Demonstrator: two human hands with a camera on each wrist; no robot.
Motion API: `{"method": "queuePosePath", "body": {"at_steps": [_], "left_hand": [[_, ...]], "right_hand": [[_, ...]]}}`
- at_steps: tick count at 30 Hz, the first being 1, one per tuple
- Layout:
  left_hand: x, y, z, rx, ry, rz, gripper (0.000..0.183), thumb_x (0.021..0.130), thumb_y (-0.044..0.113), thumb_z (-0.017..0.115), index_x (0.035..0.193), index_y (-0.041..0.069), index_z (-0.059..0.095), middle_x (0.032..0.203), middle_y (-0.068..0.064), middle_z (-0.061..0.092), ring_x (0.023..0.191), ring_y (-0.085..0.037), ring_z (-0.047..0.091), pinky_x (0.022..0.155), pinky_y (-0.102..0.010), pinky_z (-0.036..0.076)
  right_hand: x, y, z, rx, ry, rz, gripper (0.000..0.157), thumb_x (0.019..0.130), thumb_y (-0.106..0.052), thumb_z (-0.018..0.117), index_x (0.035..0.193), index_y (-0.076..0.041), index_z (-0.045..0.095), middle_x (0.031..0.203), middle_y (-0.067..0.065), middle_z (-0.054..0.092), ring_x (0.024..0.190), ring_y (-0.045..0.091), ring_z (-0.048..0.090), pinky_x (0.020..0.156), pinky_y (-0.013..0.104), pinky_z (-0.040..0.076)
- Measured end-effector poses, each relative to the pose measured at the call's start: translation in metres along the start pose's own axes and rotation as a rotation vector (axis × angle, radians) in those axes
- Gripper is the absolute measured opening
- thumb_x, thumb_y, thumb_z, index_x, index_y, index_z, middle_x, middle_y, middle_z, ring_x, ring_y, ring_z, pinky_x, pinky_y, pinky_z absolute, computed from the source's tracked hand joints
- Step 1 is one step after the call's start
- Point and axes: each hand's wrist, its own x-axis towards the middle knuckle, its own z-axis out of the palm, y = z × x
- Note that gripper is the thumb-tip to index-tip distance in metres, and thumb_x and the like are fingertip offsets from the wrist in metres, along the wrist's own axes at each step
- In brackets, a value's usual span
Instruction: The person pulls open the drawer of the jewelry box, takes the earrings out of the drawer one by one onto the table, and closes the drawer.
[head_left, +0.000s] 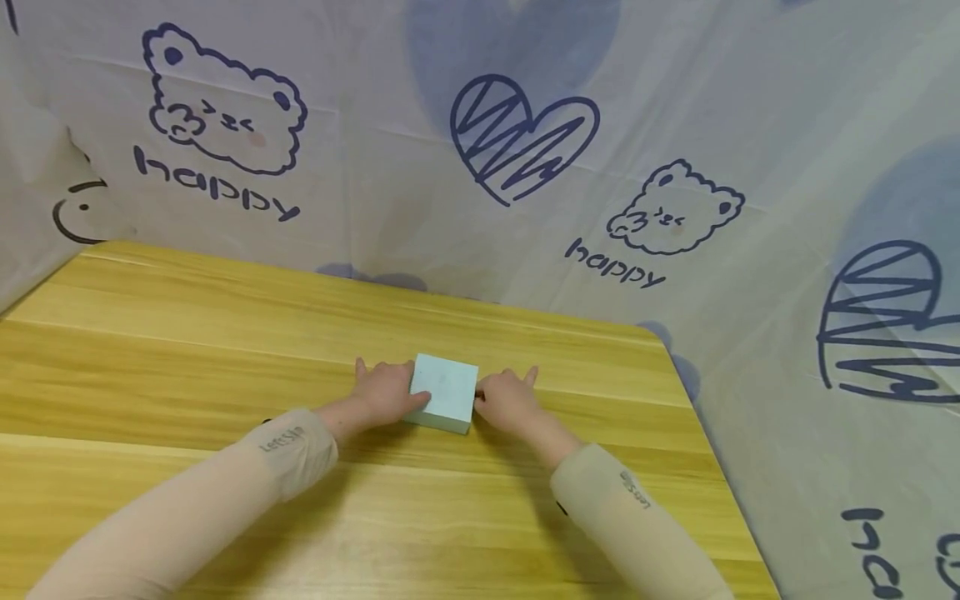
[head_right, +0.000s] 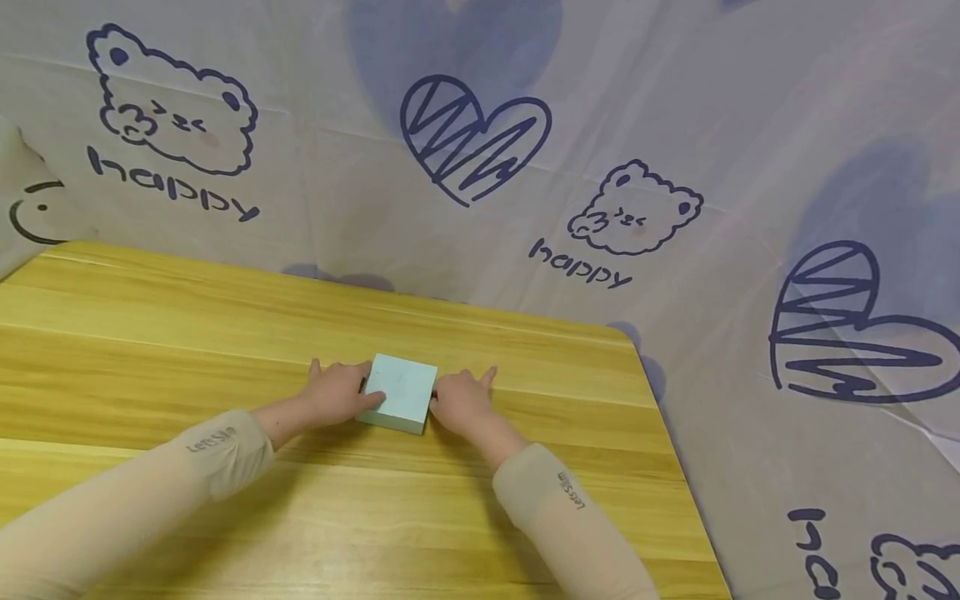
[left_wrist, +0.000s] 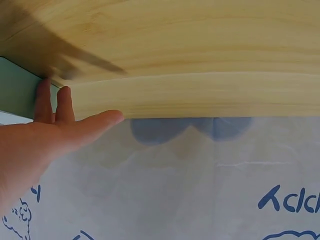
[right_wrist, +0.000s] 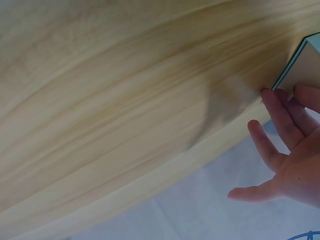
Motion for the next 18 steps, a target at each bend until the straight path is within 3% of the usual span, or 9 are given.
{"method": "queuePosePath", "body": {"at_steps": [4,8,13,18], "left_hand": [[-0.001,-0.002,0.000,0.010,-0.005,0.012,0.086,0.079,0.051,0.067,0.136,-0.007,0.040,0.115,-0.020,0.064,0.112,-0.042,0.055,0.104,-0.073,0.010],[-0.002,-0.006,0.000,0.050,-0.008,0.040,0.099,0.073,0.052,0.072,0.140,-0.009,0.034,0.117,-0.020,0.063,0.113,-0.041,0.055,0.105,-0.072,0.009],[-0.003,-0.011,-0.001,0.082,-0.019,0.056,0.095,0.077,0.050,0.070,0.144,-0.004,0.030,0.123,-0.019,0.061,0.116,-0.039,0.055,0.104,-0.073,0.007],[-0.003,-0.012,-0.004,0.132,-0.001,0.073,0.088,0.076,0.053,0.069,0.141,0.001,0.040,0.118,-0.017,0.064,0.113,-0.037,0.057,0.104,-0.074,0.009]], "right_hand": [[0.003,-0.002,0.002,0.006,-0.006,0.006,0.021,0.094,-0.018,0.054,0.101,-0.019,0.073,0.101,0.003,0.071,0.116,0.033,0.054,0.104,0.073,0.011],[0.006,-0.005,0.004,0.002,-0.018,0.004,0.020,0.094,-0.019,0.054,0.101,-0.019,0.073,0.099,0.002,0.072,0.114,0.033,0.055,0.104,0.073,0.013],[0.010,-0.011,0.004,-0.007,-0.021,-0.004,0.020,0.095,-0.021,0.055,0.104,-0.016,0.072,0.104,0.003,0.071,0.110,0.030,0.059,0.105,0.070,0.017],[0.013,-0.014,0.005,-0.022,-0.012,0.003,0.019,0.095,-0.020,0.055,0.103,-0.016,0.072,0.104,0.003,0.071,0.106,0.028,0.062,0.105,0.067,0.023]]}}
